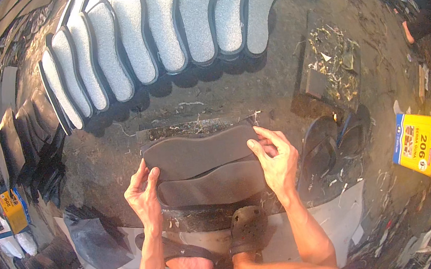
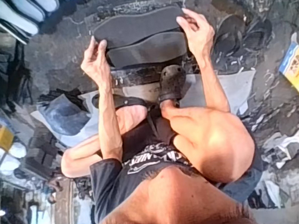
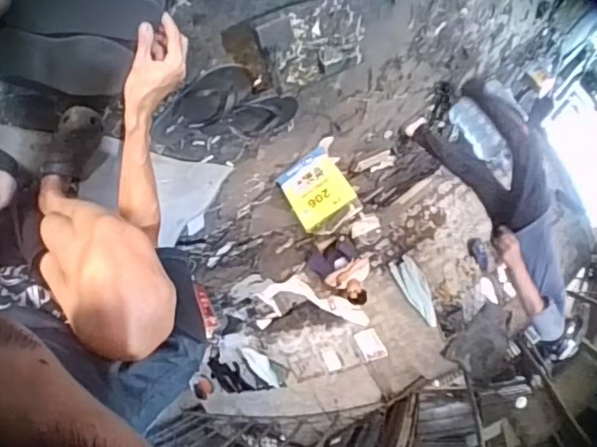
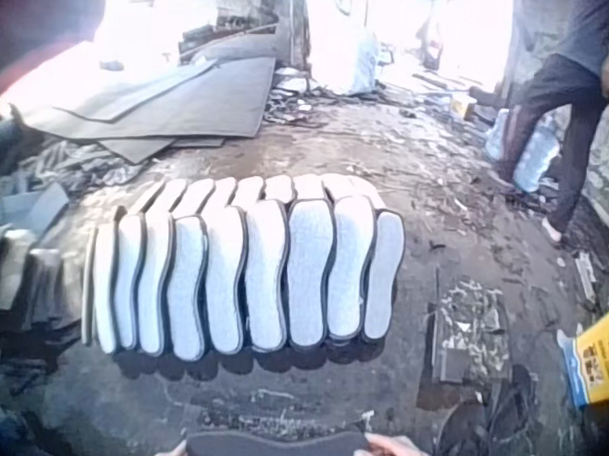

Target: The person sits on the floor and assembles shoe insoles by layering a black foam sheet with a grey cushioned insole. They repeatedly pick up, align, and press the layers together, then place the finished insoles in a growing stack.

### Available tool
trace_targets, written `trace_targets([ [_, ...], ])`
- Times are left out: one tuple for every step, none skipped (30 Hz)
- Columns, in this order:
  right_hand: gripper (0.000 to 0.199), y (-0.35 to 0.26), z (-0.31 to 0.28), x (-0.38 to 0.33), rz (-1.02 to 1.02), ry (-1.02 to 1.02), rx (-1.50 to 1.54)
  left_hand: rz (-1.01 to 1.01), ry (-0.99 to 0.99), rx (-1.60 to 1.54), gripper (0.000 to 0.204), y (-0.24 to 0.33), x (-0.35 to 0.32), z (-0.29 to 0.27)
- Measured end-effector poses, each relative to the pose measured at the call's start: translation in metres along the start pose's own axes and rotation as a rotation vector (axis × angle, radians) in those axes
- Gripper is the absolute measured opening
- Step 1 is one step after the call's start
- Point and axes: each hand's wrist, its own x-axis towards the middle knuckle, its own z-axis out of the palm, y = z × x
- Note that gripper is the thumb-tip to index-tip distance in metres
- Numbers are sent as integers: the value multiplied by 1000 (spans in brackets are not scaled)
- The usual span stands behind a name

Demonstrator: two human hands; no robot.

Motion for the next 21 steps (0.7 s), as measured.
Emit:
trace_targets([
  [43, -1, 0, 1, 6, -3, -21, 37, 7, 27, 42, -1, 1, 0],
  [42, 0, 0, 3, -16, -9, -36, 73, 14, 54, 40, -2, 1, 1],
  [41, 2, -1, 6, -36, -9, -55, 80, -11, 221, 42, 4, 4, 1],
  [40, -2, -2, 10, -58, -13, -72, 87, -31, 387, 44, 18, 8, -1],
  [43, -11, -12, 14, -40, -62, -321, 94, -52, 554, 46, 26, 14, -1],
  [45, -11, -15, 18, -7, -93, -343, -2, -81, 453, 45, 28, 21, -3],
  [48, -11, -16, 23, 24, -121, -361, -91, -110, 352, 44, 31, 32, -6],
  [50, -7, -19, 25, 55, -149, -380, -179, -140, 251, 43, 31, 37, -12],
  [53, -4, -19, 27, -22, -167, -378, -138, -168, 193, 40, 19, 43, -20],
  [53, -6, -16, 25, -34, -167, -352, -100, -185, 103, 37, 13, 41, -22],
  [53, -8, -13, 22, -46, -168, -327, -20, -147, 163, 35, 7, 38, -22],
  [53, -10, -11, 17, -56, -164, -302, 59, -114, 222, 33, 4, 35, -20],
  [55, 0, -9, 13, -90, -136, -307, 222, -41, 227, 33, 6, 26, -15],
  [55, 6, -7, 7, -98, -99, -230, 251, -32, 166, 35, 14, 16, -11],
  [55, 10, -3, 3, -109, -64, -153, 182, -76, -65, 36, 13, 9, -9],
  [56, 15, -7, -1, -115, -14, -87, 108, -138, -306, 37, 17, 3, -3],
  [54, 21, -14, -1, -77, -52, 25, 43, -152, -360, 47, 23, -8, -6],
  [54, 24, -25, 1, -25, -125, 114, 19, -185, -408, 48, 41, -17, -8],
  [54, 26, -35, 2, 30, -202, 202, -9, -216, -453, 48, 58, -26, -12],
  [54, 28, -46, 3, 86, -279, 289, -38, -247, -500, 49, 65, -32, -14],
  [42, 35, -52, 4, 30, -243, 332, -6, -295, -415, 46, 64, -32, -26],
])
